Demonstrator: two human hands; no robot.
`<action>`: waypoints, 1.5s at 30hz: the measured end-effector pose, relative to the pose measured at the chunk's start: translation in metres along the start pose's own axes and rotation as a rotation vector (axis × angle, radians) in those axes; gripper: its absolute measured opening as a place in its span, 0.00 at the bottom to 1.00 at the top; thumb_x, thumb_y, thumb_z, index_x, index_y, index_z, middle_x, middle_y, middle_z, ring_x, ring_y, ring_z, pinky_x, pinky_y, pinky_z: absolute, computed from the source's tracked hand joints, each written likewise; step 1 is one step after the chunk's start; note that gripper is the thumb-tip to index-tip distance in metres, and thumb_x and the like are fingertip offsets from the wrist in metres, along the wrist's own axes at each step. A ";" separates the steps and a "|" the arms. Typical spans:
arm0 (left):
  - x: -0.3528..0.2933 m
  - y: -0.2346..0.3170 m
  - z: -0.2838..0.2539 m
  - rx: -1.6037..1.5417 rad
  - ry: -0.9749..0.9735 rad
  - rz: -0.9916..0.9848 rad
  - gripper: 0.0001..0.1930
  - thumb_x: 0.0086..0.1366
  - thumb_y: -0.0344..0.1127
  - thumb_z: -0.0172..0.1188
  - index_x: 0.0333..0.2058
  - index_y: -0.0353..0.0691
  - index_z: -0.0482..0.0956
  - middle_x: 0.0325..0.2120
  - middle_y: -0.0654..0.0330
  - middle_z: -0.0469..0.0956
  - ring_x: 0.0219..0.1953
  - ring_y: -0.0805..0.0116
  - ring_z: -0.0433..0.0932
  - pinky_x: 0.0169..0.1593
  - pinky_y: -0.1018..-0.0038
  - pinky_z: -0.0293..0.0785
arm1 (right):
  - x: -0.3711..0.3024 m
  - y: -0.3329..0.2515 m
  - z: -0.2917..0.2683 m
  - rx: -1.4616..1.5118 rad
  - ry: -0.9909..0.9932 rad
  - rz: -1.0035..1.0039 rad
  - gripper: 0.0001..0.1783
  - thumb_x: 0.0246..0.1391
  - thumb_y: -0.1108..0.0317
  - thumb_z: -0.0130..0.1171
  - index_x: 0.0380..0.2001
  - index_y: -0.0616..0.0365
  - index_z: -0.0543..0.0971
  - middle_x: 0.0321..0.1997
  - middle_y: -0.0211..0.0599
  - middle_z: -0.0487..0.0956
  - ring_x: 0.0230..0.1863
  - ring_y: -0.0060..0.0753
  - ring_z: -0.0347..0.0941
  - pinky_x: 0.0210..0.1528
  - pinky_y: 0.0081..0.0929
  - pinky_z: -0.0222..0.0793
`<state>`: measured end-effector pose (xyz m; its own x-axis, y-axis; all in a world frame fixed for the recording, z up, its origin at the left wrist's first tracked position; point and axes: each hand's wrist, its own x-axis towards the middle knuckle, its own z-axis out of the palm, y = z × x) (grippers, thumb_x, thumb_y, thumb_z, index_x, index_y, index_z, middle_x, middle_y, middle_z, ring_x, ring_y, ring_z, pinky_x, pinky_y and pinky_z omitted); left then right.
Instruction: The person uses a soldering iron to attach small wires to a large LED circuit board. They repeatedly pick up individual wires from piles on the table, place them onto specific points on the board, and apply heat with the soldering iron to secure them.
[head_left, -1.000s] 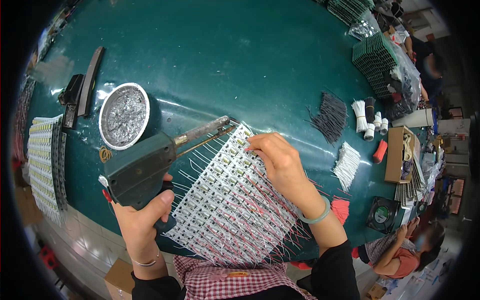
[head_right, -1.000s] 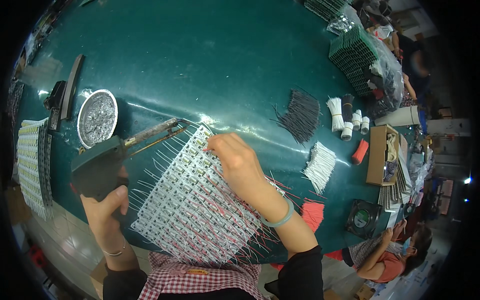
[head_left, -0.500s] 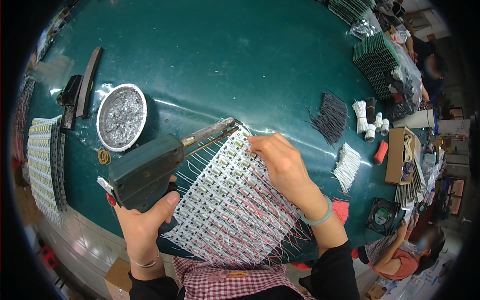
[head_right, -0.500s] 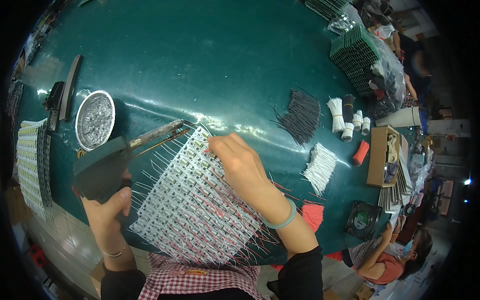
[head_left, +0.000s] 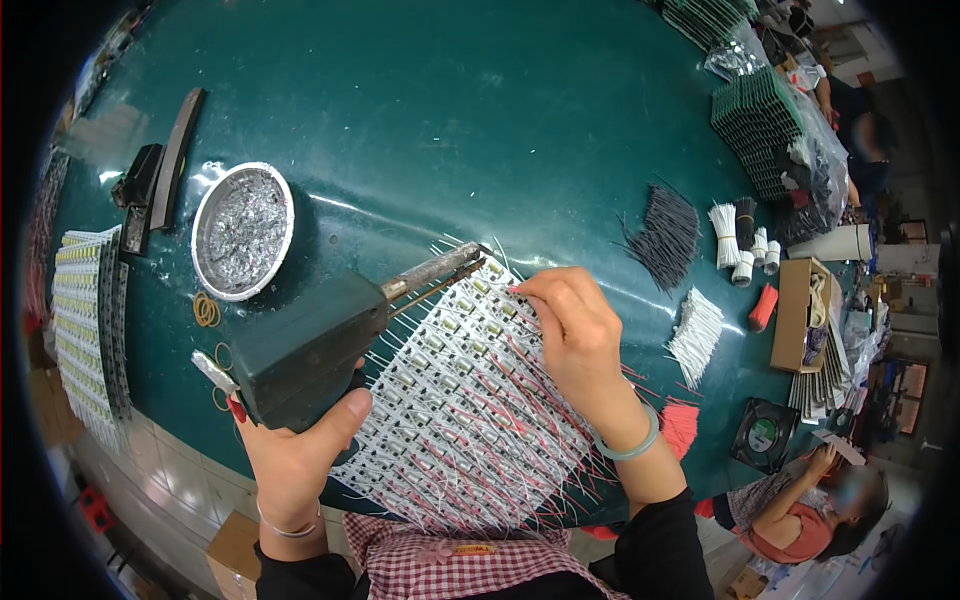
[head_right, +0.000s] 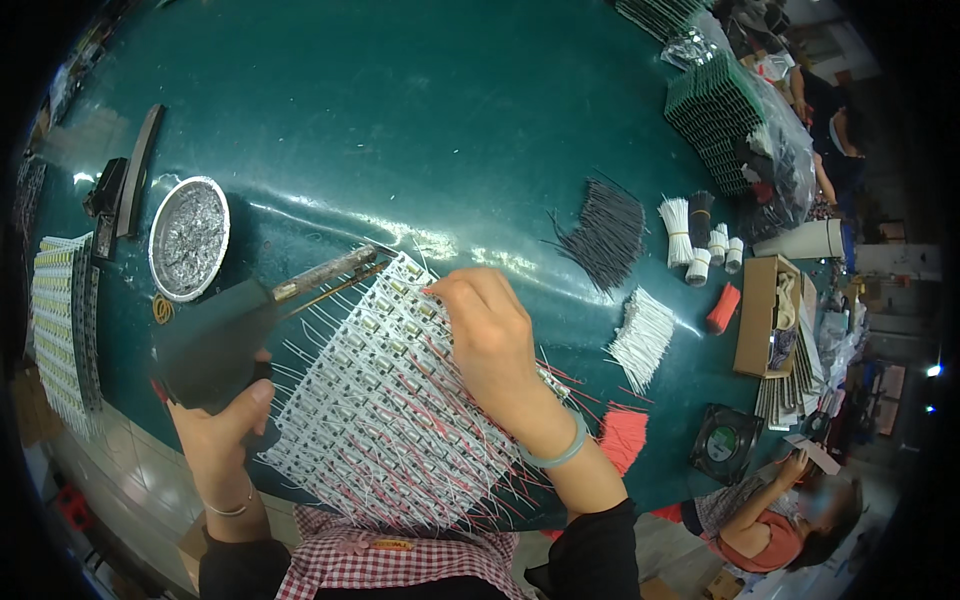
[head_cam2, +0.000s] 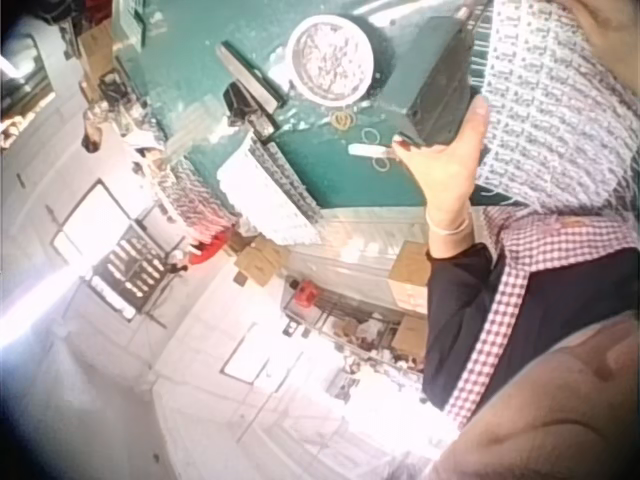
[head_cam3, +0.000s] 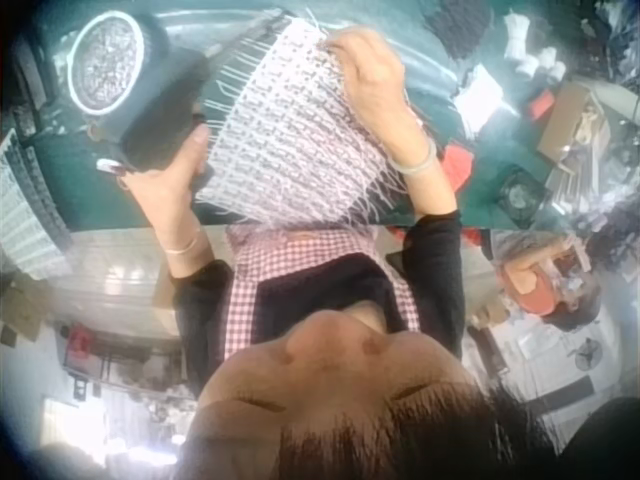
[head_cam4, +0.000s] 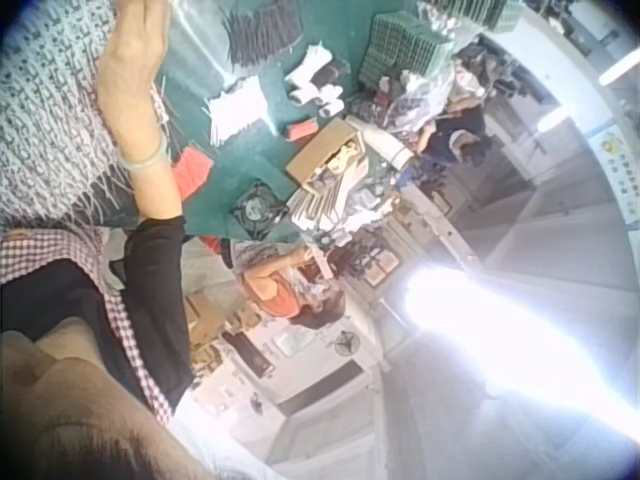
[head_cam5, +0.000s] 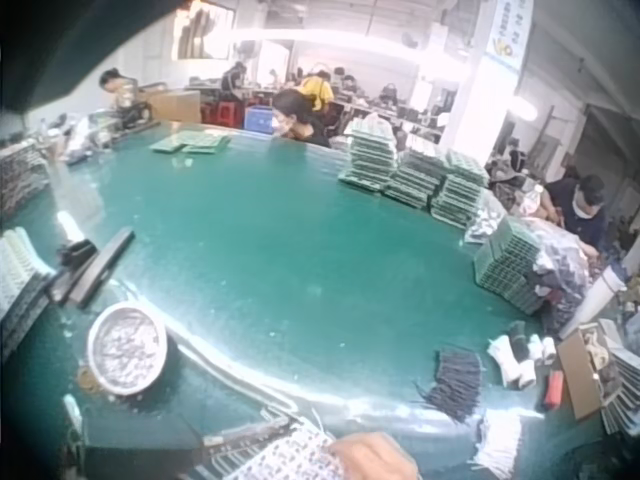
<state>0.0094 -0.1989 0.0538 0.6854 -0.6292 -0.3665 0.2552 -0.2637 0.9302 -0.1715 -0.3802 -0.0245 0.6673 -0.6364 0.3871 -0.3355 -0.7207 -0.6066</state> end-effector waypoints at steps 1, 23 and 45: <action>0.000 -0.003 0.000 0.028 0.002 0.029 0.21 0.50 0.22 0.73 0.45 0.32 0.80 0.36 0.59 0.83 0.30 0.76 0.78 0.34 0.79 0.74 | 0.000 -0.001 0.000 -0.046 0.011 -0.020 0.13 0.41 0.85 0.59 0.34 0.62 0.79 0.34 0.39 0.78 0.37 0.42 0.76 0.36 0.33 0.74; 0.010 -0.033 0.022 0.307 -0.175 0.420 0.09 0.50 0.20 0.67 0.32 0.29 0.81 0.27 0.54 0.79 0.26 0.70 0.76 0.30 0.76 0.71 | -0.006 0.001 0.013 -0.190 0.015 -0.084 0.16 0.40 0.85 0.64 0.36 0.63 0.81 0.33 0.37 0.77 0.33 0.37 0.73 0.32 0.31 0.71; 0.012 -0.034 0.026 0.439 -0.167 0.481 0.06 0.49 0.21 0.67 0.27 0.31 0.79 0.23 0.56 0.76 0.22 0.66 0.74 0.28 0.73 0.69 | -0.005 0.001 0.013 -0.189 0.010 -0.070 0.15 0.38 0.85 0.63 0.34 0.64 0.81 0.33 0.38 0.77 0.33 0.38 0.73 0.32 0.31 0.71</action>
<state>-0.0094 -0.2165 0.0173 0.5294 -0.8466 0.0555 -0.3776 -0.1766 0.9090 -0.1665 -0.3737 -0.0363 0.6871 -0.5850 0.4308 -0.4081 -0.8014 -0.4373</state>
